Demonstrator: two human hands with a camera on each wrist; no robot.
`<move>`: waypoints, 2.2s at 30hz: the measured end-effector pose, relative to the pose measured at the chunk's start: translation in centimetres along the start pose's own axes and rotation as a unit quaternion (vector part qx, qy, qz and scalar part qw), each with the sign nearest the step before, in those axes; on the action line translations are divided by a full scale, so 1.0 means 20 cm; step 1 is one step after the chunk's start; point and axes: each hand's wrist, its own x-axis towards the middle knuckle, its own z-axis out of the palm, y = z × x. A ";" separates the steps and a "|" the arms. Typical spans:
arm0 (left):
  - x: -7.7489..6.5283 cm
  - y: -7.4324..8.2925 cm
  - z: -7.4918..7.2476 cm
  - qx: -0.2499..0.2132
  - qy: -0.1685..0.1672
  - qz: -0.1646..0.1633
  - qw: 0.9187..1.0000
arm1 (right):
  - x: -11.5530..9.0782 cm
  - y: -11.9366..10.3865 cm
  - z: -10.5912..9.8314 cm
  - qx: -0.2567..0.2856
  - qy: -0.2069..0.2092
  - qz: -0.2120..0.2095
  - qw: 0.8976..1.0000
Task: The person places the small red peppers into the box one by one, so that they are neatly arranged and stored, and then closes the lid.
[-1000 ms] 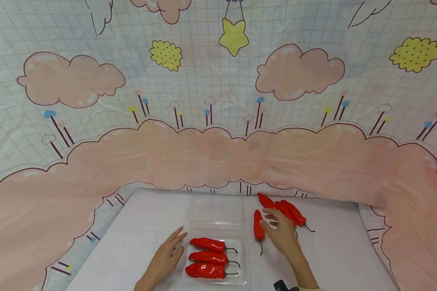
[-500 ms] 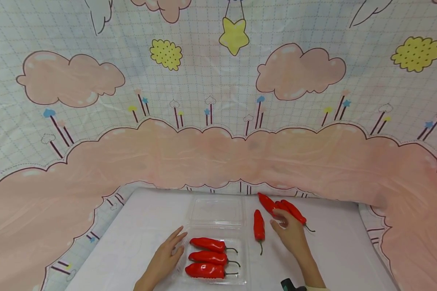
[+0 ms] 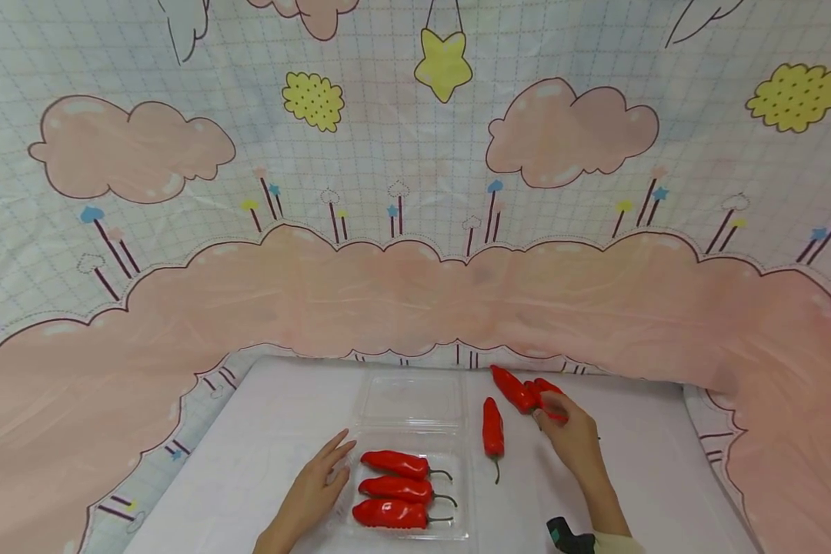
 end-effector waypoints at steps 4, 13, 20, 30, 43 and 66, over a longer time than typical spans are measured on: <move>0.00 0.00 0.00 0.000 -0.004 -0.003 1.000 | 0.02 0.03 -0.02 0.010 -0.011 0.017 1.000; 0.01 0.00 0.01 0.004 -0.007 -0.006 1.000 | 0.05 0.12 -0.06 -0.014 0.007 0.017 1.000; 0.01 -0.01 0.01 0.000 -0.010 -0.008 1.000 | 0.08 0.18 -0.06 -0.026 0.017 0.033 0.999; 0.01 0.00 0.00 0.002 -0.012 -0.009 1.000 | 0.10 0.21 -0.05 -0.019 -0.006 0.071 0.997; 0.00 -0.01 0.00 0.006 -0.013 -0.007 1.000 | 0.15 0.24 -0.08 -0.055 -0.046 0.057 0.996; 0.00 0.00 -0.01 0.004 -0.019 -0.017 1.000 | 0.24 0.37 -0.07 -0.095 -0.095 0.067 0.989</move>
